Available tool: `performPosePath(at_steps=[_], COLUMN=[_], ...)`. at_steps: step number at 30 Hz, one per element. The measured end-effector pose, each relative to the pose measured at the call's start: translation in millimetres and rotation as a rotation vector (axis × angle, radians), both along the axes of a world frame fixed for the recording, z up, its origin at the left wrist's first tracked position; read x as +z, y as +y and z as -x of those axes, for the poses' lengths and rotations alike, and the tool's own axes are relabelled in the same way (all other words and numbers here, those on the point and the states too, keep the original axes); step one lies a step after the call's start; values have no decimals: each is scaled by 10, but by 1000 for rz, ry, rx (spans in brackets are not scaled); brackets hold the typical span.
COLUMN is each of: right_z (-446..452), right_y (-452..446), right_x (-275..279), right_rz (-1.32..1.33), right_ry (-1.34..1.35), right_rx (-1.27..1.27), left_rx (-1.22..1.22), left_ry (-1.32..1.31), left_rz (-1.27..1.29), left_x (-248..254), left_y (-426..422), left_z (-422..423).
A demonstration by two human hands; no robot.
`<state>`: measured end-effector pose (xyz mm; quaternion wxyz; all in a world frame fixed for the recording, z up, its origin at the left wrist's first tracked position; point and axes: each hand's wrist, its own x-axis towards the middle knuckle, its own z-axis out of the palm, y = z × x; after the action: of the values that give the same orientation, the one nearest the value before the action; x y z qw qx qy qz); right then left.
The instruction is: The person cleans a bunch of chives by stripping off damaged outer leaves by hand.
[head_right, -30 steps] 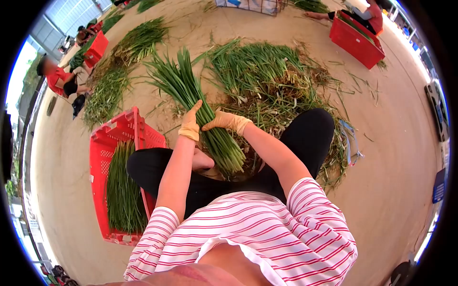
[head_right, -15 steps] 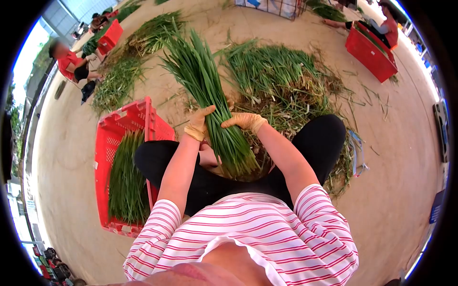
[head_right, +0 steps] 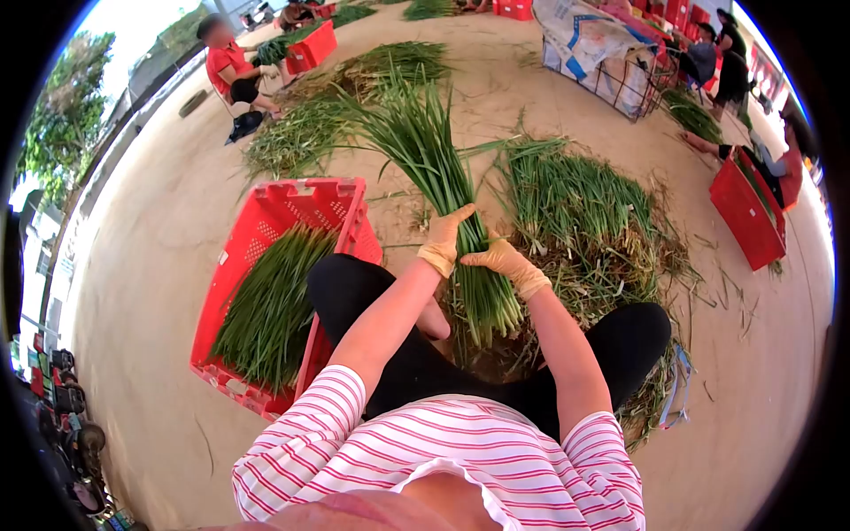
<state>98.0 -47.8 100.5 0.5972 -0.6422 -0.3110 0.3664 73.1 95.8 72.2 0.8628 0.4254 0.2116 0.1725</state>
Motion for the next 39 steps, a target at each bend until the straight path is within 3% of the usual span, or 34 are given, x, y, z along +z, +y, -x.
performPosePath(at_steps=[1, 2, 3, 5, 6, 9, 12, 16, 18, 20, 21, 23, 25, 27, 31, 35, 39], right_z=[-31, -38, -2, -24, -71, -77, -15, 52, 81, 75, 111, 138, 162, 186, 236, 284, 308], right_y=[51, 76, 75, 86, 84, -43, -170, -283, -307, -327, -351, -366, -396, -434, -553, -535, -509], right_x=[-101, -108, -51, -61, -37, -23, 146, 96, -10, -369, -334, -409, -336, -255, -54, -55, -90], right_rz=[73, 280, 220, 351, 349, 334, 261, 195, 188, 7, 64, 138, -44, -52, 48, 24, 35], right_ry=[-148, -277, -307, -406, -410, -338, -246, -236, -257, -329, -397, -277, -310, -367, -290, -175, -60], right_rx=[45, 8, 55, 43, 38, 94, 85, 71, 90, 85, 101, 64, 60, 17, 75, 193, 202], left_rx=[74, 131, 186, 187, 101, -47, -469, -380, -447, -465, -473, -534, -558, -568, -678, -816, -768], left_ry=[111, 117, 126, 249, 215, 204, 89, -181, -205, -189, -217, -239, -189, -227, -309, -339, -370], left_rz=[10, 10, 11, 38, 86, 128, -126, -232, -88, -197, -185, -94, -114, -153, -144, -86, -73], left_x=[-224, -130, -140, -177, -142, -56, 425, 442, 533, 296, 429, 399, 374, 393, 597, 373, 363], left_y=[29, -6, -15, 21, -2, 15, 81, -78, -176, -162, -239, -288, -259, -233, -350, -194, -210], left_z=[-131, -95, -118, -171, -140, -26, 182, 229, 319, 257, 335, 314, 281, 294, 397, 348, 382])
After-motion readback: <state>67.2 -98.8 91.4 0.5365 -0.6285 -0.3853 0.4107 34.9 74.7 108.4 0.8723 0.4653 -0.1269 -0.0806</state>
